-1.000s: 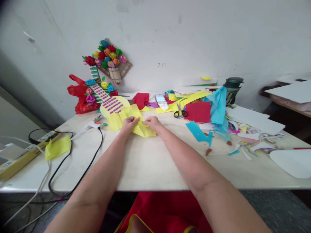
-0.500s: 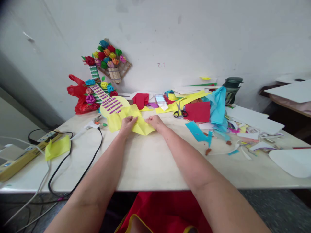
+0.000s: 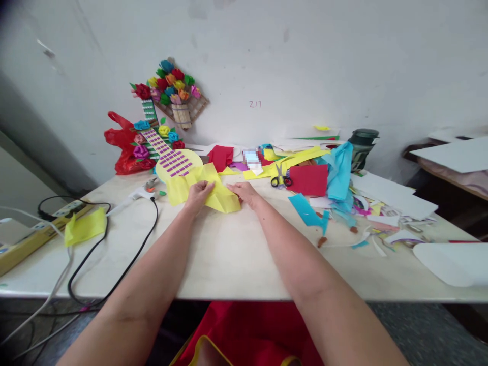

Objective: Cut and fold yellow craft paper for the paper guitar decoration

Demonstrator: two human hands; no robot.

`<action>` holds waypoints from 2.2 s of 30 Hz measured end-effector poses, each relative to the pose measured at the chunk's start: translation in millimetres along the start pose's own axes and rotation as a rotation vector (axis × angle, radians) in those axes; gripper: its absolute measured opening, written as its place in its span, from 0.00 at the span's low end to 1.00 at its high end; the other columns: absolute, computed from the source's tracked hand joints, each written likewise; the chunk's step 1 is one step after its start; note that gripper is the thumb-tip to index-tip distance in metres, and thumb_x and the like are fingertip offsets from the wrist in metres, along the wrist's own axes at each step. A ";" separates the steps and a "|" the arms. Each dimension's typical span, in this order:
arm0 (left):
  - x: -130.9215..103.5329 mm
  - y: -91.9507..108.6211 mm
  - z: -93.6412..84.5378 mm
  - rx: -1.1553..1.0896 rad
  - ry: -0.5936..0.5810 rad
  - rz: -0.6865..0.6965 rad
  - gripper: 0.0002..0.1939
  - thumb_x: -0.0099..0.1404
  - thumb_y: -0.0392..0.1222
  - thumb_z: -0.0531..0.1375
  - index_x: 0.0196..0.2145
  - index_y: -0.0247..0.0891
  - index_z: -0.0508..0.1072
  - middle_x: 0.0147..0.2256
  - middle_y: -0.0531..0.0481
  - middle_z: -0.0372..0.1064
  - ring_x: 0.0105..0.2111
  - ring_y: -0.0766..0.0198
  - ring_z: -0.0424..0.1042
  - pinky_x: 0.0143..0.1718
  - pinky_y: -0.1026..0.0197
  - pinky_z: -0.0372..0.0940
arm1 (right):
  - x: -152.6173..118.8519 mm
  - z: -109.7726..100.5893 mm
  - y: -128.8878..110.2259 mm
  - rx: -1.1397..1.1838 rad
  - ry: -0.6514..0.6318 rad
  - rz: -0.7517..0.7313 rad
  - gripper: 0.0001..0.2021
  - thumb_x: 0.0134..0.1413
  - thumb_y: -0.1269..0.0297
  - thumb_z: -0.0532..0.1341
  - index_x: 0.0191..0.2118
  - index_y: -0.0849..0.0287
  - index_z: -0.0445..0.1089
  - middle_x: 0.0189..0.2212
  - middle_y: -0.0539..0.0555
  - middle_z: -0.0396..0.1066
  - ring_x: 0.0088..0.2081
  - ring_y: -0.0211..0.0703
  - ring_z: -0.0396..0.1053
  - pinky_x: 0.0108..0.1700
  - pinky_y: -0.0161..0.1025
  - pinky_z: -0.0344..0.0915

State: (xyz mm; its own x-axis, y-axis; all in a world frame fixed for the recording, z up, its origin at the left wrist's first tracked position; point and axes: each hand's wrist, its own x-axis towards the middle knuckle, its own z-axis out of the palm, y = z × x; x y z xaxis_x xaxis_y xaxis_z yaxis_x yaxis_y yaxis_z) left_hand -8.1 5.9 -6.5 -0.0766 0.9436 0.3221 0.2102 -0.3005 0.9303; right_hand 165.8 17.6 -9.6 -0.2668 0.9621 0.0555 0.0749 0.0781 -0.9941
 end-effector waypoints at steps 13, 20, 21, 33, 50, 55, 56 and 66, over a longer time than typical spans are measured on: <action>-2.6 2.8 2.9 -0.075 -0.107 -0.051 0.15 0.48 0.50 0.59 0.20 0.35 0.63 0.16 0.56 0.57 0.18 0.72 0.58 0.17 0.69 0.50 | 1.0 7.0 2.0 -0.024 -0.013 -0.092 0.14 0.37 0.54 0.61 0.24 0.61 0.67 0.21 0.49 0.68 0.24 0.35 0.64 0.27 0.32 0.60; -6.7 5.8 4.6 -0.028 -0.182 -0.039 0.16 0.46 0.51 0.60 0.19 0.35 0.61 0.16 0.57 0.55 0.17 0.73 0.54 0.17 0.69 0.48 | 2.3 14.6 1.0 -0.075 0.038 -0.088 0.13 0.33 0.56 0.63 0.20 0.61 0.65 0.16 0.46 0.64 0.20 0.33 0.61 0.23 0.32 0.58; -7.2 6.0 3.9 -0.015 -0.183 -0.036 0.17 0.47 0.52 0.60 0.19 0.35 0.62 0.16 0.57 0.55 0.17 0.73 0.53 0.17 0.69 0.48 | 2.6 14.6 1.1 -0.084 0.042 -0.090 0.13 0.33 0.56 0.63 0.20 0.61 0.64 0.16 0.46 0.63 0.19 0.33 0.60 0.23 0.32 0.58; -8.6 6.4 -0.6 0.105 -0.151 0.002 0.17 0.47 0.54 0.58 0.19 0.35 0.64 0.17 0.55 0.58 0.18 0.72 0.55 0.18 0.68 0.50 | -1.8 8.8 -2.2 -0.021 -0.065 -0.059 0.15 0.37 0.52 0.60 0.20 0.62 0.65 0.17 0.49 0.65 0.20 0.36 0.62 0.22 0.33 0.56; -7.4 1.8 0.0 -0.047 -0.226 -0.082 0.15 0.47 0.50 0.58 0.23 0.34 0.67 0.19 0.55 0.62 0.19 0.71 0.59 0.20 0.67 0.54 | 2.7 7.8 -0.1 -0.052 -0.016 -0.068 0.09 0.33 0.61 0.63 0.22 0.62 0.69 0.17 0.48 0.68 0.22 0.37 0.65 0.25 0.33 0.61; -7.5 3.1 0.9 -0.063 -0.238 -0.085 0.13 0.47 0.49 0.59 0.22 0.35 0.66 0.16 0.57 0.57 0.16 0.73 0.54 0.18 0.68 0.49 | 3.6 7.4 0.3 -0.053 0.006 -0.062 0.09 0.31 0.62 0.64 0.21 0.62 0.68 0.16 0.47 0.67 0.22 0.37 0.65 0.25 0.33 0.61; -7.4 2.8 0.7 -0.069 -0.240 -0.088 0.14 0.48 0.49 0.58 0.22 0.35 0.65 0.16 0.57 0.56 0.16 0.73 0.53 0.17 0.68 0.48 | 3.4 7.6 0.1 -0.052 0.010 -0.060 0.09 0.31 0.62 0.64 0.21 0.62 0.68 0.16 0.47 0.67 0.22 0.37 0.65 0.25 0.33 0.61; -5.6 -0.3 4.7 -0.026 -0.213 -0.069 0.16 0.45 0.51 0.61 0.22 0.34 0.67 0.18 0.55 0.60 0.18 0.72 0.58 0.19 0.68 0.51 | 3.3 10.0 -0.1 -0.094 -0.007 -0.067 0.08 0.32 0.62 0.63 0.20 0.62 0.68 0.16 0.47 0.66 0.20 0.35 0.63 0.25 0.32 0.60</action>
State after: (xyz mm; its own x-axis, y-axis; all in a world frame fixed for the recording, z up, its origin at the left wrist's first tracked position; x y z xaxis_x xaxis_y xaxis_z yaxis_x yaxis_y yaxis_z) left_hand -3.1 1.4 -9.5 0.1182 0.9692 0.2161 0.1865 -0.2354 0.9538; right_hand 155.4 18.2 -10.3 -0.2812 0.9521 0.1203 0.1465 0.1665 -0.9751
